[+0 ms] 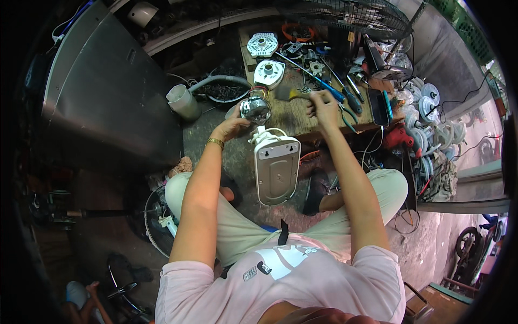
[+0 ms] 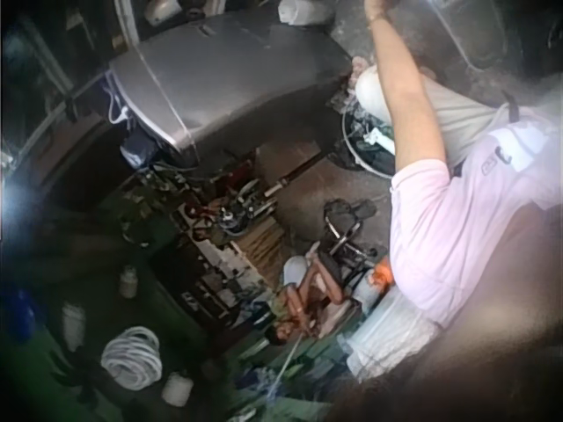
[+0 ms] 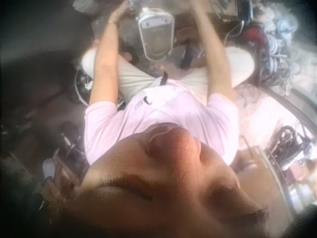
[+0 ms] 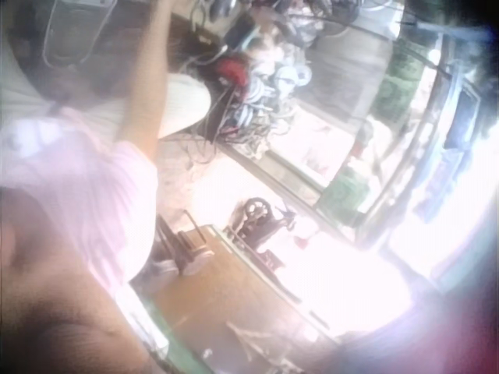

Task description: The person sits on the floor in a cluttered workshop and repairs a white pedestal fan motor. They use a screwdriver to remove screws from the motor housing, disconnect wires, and manipulate the internal components. The person also uses a hammer to tap the motor casing and a multimeter to test electrical connections.

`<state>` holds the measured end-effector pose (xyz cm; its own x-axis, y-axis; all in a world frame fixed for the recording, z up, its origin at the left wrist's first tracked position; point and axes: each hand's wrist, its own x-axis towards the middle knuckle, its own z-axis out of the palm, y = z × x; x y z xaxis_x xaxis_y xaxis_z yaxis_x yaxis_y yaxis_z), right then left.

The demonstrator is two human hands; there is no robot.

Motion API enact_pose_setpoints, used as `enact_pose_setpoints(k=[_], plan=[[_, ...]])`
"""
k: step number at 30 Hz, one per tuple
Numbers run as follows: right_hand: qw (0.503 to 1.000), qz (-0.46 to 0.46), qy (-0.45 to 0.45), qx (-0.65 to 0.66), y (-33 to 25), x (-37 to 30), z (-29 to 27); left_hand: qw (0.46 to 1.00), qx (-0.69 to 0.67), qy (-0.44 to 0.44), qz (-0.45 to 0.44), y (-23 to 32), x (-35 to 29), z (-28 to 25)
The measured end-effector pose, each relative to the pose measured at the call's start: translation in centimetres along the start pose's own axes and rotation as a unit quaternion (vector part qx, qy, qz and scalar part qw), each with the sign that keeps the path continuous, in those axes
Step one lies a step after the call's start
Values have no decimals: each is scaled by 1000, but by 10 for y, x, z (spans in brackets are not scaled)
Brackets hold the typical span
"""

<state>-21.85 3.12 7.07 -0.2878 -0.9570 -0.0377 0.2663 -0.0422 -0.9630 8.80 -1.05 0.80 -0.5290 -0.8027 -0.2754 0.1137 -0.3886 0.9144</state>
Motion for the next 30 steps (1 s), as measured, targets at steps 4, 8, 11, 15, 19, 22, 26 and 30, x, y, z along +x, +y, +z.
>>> enact_pose_setpoints(k=[4,8,11,15,19,22,26,30], plan=[[993,71,-51,-83,26,-23,-8,997,-46,17,-55,7,-1,9],[997,60,-32,-28,19,-29,4,997,-80,6,-23,-3,-17,1],[995,82,-51,-23,25,-36,7,996,-58,41,-50,7,-20,25],[951,-185,-2,-247,37,-30,-1,997,-66,25,14,10,-28,37],[986,-58,-66,-142,24,-51,19,998,-31,52,18,-3,-25,25],[995,15,-57,-79,26,-53,37,997,-38,58,20,-11,-22,18],[994,-108,7,-30,-9,-8,57,996,-10,41,80,-15,-21,19],[987,-70,-100,-107,-15,0,42,982,143,78,98,-8,-24,37]])
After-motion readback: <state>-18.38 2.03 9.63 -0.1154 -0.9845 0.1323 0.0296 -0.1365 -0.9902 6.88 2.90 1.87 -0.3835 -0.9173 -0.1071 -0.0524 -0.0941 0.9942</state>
